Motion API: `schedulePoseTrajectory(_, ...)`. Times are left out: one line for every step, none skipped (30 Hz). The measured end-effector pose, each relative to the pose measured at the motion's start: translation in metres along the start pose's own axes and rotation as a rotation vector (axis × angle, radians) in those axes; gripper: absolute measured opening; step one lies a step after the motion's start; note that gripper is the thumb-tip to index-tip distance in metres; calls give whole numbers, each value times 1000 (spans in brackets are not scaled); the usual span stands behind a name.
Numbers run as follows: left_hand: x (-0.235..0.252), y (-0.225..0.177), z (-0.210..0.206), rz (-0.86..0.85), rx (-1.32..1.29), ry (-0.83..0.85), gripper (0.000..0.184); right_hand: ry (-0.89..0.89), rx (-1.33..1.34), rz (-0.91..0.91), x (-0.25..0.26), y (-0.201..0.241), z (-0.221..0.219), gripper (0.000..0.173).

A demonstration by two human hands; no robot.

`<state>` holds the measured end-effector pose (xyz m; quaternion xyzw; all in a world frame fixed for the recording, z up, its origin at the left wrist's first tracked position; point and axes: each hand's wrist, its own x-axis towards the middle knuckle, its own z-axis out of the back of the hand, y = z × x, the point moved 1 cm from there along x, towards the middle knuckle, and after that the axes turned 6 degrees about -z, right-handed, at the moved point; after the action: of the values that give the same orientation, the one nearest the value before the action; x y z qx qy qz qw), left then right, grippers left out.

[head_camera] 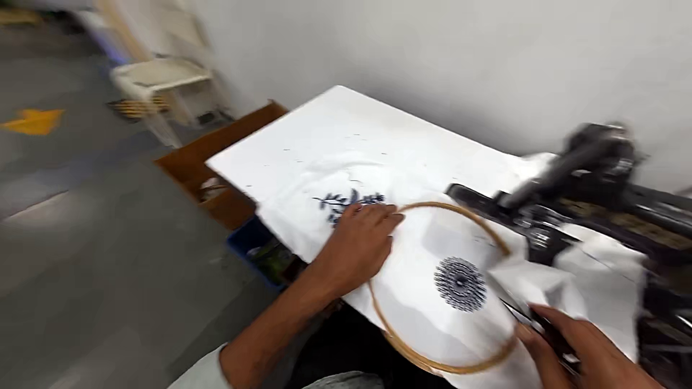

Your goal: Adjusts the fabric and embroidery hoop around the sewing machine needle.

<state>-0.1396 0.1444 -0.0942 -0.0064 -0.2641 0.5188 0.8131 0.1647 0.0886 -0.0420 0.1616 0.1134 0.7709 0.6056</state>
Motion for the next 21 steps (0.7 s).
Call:
schedulePoseTrajectory(1,-5,-6,-15,3,-52,33,-59,29,0,6,2,-5,37)
schedulePoseTrajectory(3,-11,-10,-25,-15,-87,31,-120,43,3,14,4,-13,35)
schedulePoseTrajectory(4,-16,-13,-33,-46,-94,29,-188,41,10,22,5,-23,34)
schedulePoseTrajectory(5,-21,-17,-42,-85,-78,28,-239,33,8,30,4,-35,34)
schedulePoseTrajectory(7,-25,-20,-52,-120,-60,26,-260,29,3,36,3,-44,33)
schedulePoseTrajectory(8,-27,-24,-62,-150,-46,24,-260,31,-3,42,3,-51,31)
schedulePoseTrajectory(9,-28,-27,-69,-164,-35,23,-249,29,-9,46,3,-57,28)
schedulePoseTrajectory(10,-28,-29,-70,-168,-26,22,-237,28,-8,49,2,-62,26)
schedulePoseTrajectory(10,-27,-30,-64,-168,-20,22,-228,24,1,51,1,-67,24)
schedulePoseTrajectory(9,-26,-30,-54,-167,-12,22,-222,23,11,52,0,-71,24)
schedulePoseTrajectory(9,-25,-30,-45,-161,-9,22,-224,23,22,52,-1,-75,24)
schedulePoseTrajectory(8,-25,-31,-41,-154,-8,23,-232,21,29,51,-1,-78,24)
schedulePoseTrajectory(8,-25,-31,-41,-145,-8,23,-242,22,31,51,0,-80,24)
schedulePoseTrajectory(8,-25,-32,-45,-139,-8,23,-255,24,32,50,1,-80,24)
schedulePoseTrajectory(8,-25,-32,-50,-136,-9,24,-266,25,33,50,3,-81,24)
schedulePoseTrajectory(8,-25,-33,-52,-134,-10,25,-269,28,32,50,4,-81,25)
schedulePoseTrajectory(8,-25,-33,-52,-132,-12,26,-273,29,32,50,4,-82,25)
schedulePoseTrajectory(8,-24,-33,-52,-130,-11,26,-276,28,31,51,5,-82,26)
schedulePoseTrajectory(8,-24,-34,-52,-126,-10,26,-277,27,30,51,5,-83,26)
schedulePoseTrajectory(8,-24,-34,-52,-123,-11,26,-280,26,31,52,5,-83,26)
schedulePoseTrajectory(8,-24,-34,-51,-120,-14,26,-283,24,31,52,6,-83,26)
